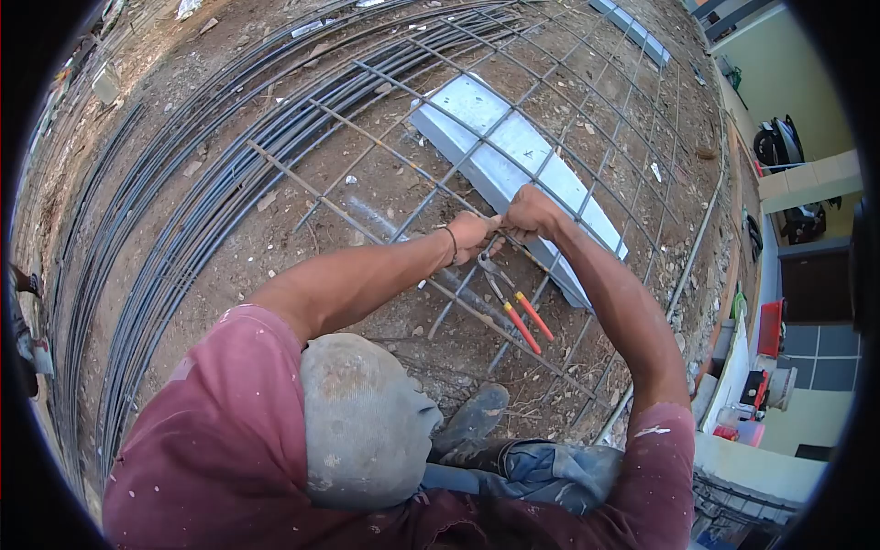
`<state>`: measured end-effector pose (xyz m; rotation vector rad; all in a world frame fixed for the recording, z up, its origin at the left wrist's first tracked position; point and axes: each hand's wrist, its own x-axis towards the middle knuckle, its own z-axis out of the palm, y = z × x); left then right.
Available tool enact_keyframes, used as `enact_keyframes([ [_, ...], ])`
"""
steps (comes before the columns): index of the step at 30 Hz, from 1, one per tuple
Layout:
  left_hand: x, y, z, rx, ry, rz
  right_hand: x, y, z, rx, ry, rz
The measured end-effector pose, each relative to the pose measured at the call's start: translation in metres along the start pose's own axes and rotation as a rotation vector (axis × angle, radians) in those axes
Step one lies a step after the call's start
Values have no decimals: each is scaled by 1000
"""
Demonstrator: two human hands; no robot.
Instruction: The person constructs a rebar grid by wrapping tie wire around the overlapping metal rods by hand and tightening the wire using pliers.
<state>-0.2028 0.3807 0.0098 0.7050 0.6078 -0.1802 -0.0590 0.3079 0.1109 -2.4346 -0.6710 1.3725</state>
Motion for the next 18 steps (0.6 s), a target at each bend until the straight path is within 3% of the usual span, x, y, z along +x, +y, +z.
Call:
enact_keyframes([
  [2,-2,6,-1,19,-15,-19,5,18,-3,156,-110,43],
  [5,5,8,-5,33,-38,-26,-7,20,-7,80,1,-58],
  [7,4,10,-5,10,-52,-44,-12,36,1,-31,66,-367],
  [9,0,12,-4,10,-44,-41,-29,43,10,-179,112,-435],
  [11,-4,14,-4,68,-73,-41,-46,43,19,-450,337,-794],
  [13,-4,13,-6,59,-86,-41,-55,35,20,-581,248,-759],
  [16,-3,14,-6,69,-86,-37,-54,31,28,-774,378,-868],
  [18,-3,14,-7,56,-71,-28,-53,19,28,-941,324,-747],
])
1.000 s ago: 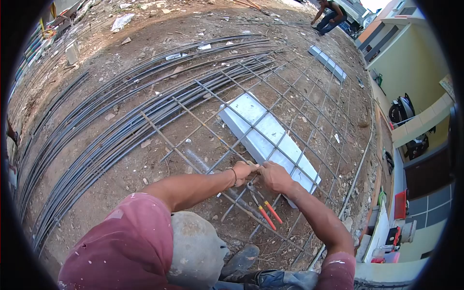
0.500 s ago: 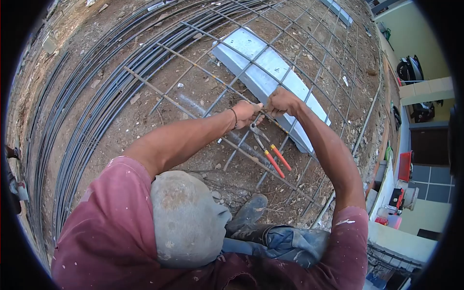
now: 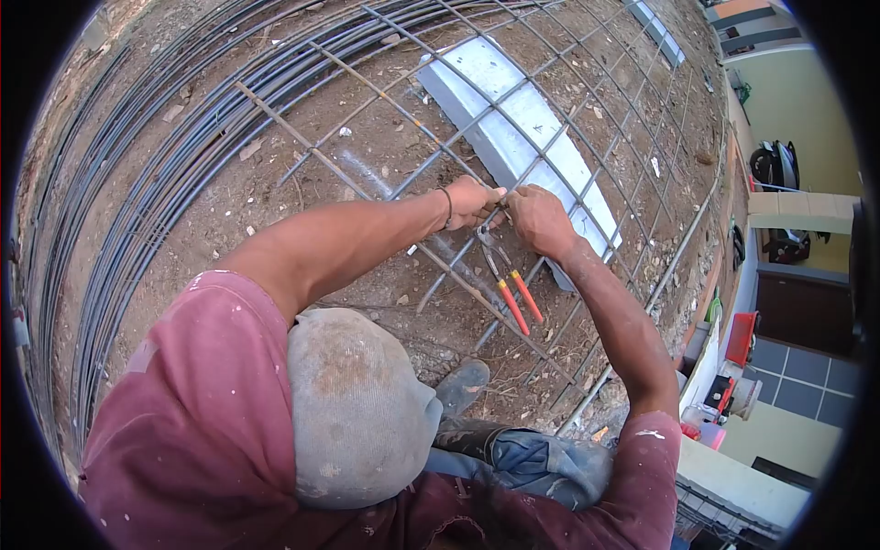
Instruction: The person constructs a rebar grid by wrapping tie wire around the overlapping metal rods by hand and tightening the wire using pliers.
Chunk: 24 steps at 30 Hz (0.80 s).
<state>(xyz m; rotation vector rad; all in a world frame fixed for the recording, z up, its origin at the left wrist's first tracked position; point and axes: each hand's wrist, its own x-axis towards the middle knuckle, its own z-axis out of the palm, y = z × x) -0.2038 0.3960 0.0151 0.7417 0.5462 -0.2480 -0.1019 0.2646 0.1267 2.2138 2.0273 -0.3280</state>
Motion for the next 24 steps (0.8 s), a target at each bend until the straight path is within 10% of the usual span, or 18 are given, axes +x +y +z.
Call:
enact_keyframes([
  [13,-1,-6,-1,-29,-9,30,40,9,0,58,-69,60],
  [17,7,-22,1,-53,48,90,55,16,10,144,-157,387],
  [21,-9,-19,12,17,184,169,71,-4,-14,893,-447,1111],
  [24,-2,-21,8,-64,161,180,60,17,15,1078,-266,1449],
])
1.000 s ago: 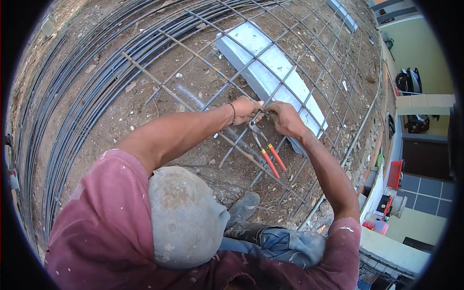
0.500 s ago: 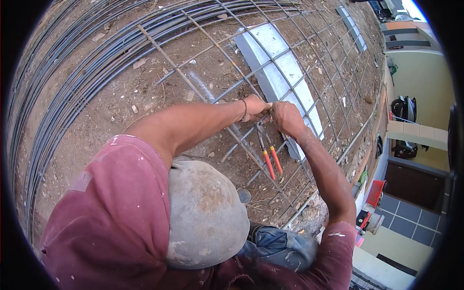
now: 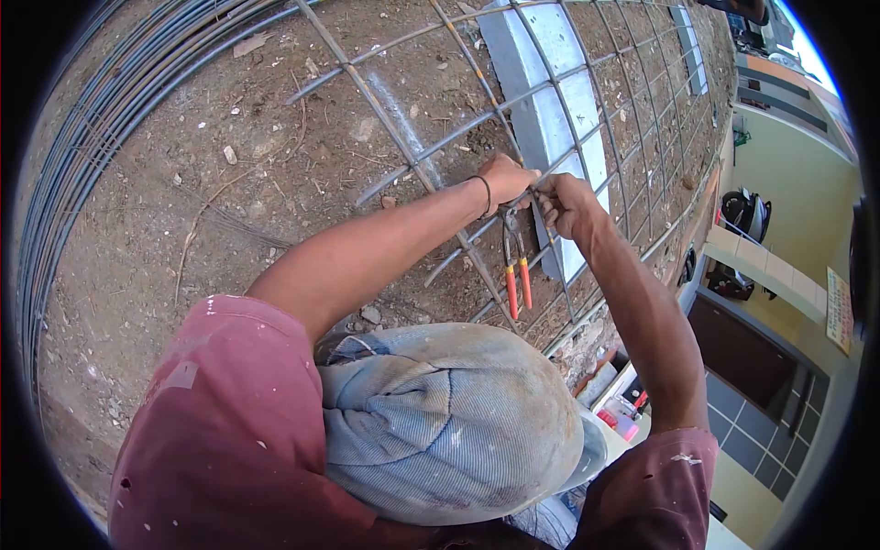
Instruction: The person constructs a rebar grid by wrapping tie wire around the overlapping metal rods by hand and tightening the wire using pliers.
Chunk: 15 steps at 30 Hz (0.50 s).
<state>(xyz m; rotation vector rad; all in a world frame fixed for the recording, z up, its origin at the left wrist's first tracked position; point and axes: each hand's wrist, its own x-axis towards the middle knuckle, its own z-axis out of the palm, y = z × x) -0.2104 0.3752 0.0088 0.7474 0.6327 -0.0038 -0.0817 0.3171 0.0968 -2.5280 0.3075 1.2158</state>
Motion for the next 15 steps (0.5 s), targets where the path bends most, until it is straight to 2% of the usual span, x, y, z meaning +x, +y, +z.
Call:
enact_keyframes([
  [2,3,-2,-1,-19,-18,-10,12,13,-13,266,-163,114],
  [3,4,-2,-1,-24,-29,-13,0,12,-13,262,-156,121],
  [5,5,-5,-2,-44,-39,-14,-35,4,-7,-90,-82,-162],
  [6,5,-5,-1,-49,-27,-20,-37,6,-13,-305,23,-318],
  [7,5,-5,0,-47,-21,-26,-40,10,-17,-298,25,-313],
  [9,4,-5,-2,-53,-45,-28,-51,16,-27,-1045,417,-1335],
  [11,4,-4,0,-69,-68,-28,-57,14,-32,-1153,341,-1385],
  [13,2,-4,1,-106,-26,-39,-49,13,-32,-1335,147,-1518],
  [15,4,-3,-2,-65,-64,-57,-42,10,-31,-1421,114,-1491],
])
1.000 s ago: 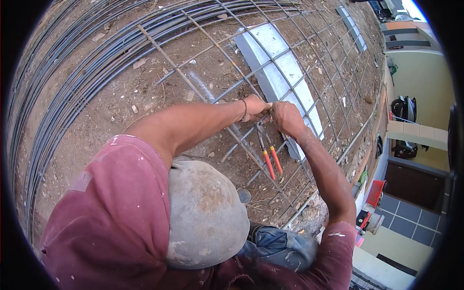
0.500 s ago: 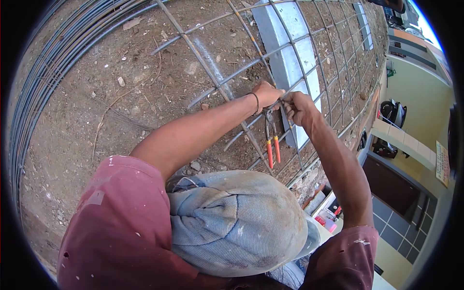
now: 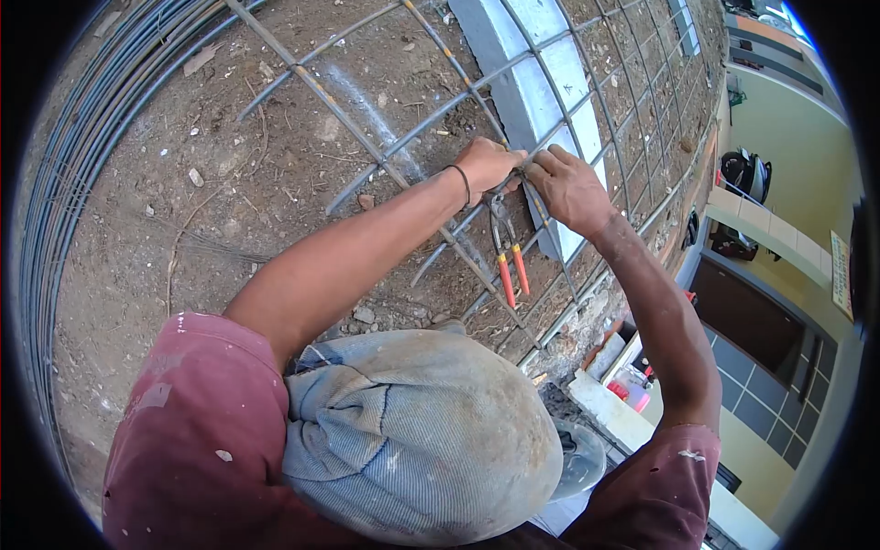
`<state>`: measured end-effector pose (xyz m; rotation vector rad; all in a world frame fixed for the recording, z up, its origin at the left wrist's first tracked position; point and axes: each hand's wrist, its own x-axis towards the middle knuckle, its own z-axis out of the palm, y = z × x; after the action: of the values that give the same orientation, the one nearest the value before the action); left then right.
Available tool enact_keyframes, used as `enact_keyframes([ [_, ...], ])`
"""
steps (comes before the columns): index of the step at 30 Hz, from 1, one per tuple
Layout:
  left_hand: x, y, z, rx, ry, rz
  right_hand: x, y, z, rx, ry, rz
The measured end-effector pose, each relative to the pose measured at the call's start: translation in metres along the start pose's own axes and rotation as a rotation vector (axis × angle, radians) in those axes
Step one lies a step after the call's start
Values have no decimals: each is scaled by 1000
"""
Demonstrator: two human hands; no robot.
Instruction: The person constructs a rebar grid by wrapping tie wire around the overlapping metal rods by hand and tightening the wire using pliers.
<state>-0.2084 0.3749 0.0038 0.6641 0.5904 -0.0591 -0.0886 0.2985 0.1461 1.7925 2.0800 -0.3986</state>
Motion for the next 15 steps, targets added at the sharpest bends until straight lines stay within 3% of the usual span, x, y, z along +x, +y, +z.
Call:
enact_keyframes([
  [3,-10,7,0,-20,-24,-16,0,3,6,-149,-17,-223],
  [7,-3,2,1,-96,-59,-39,10,-7,7,-39,43,-68],
  [9,-4,2,1,-97,-57,-38,19,-13,6,293,-105,505],
  [10,-4,2,0,-120,-52,-34,21,-16,5,299,-99,504],
  [12,-6,2,-1,-99,-40,-42,21,-21,1,563,-57,823],
  [13,-7,4,1,-83,-33,-51,16,-24,-8,601,-90,831],
  [15,-10,4,3,-95,-22,-58,-10,-34,19,387,286,732],
])
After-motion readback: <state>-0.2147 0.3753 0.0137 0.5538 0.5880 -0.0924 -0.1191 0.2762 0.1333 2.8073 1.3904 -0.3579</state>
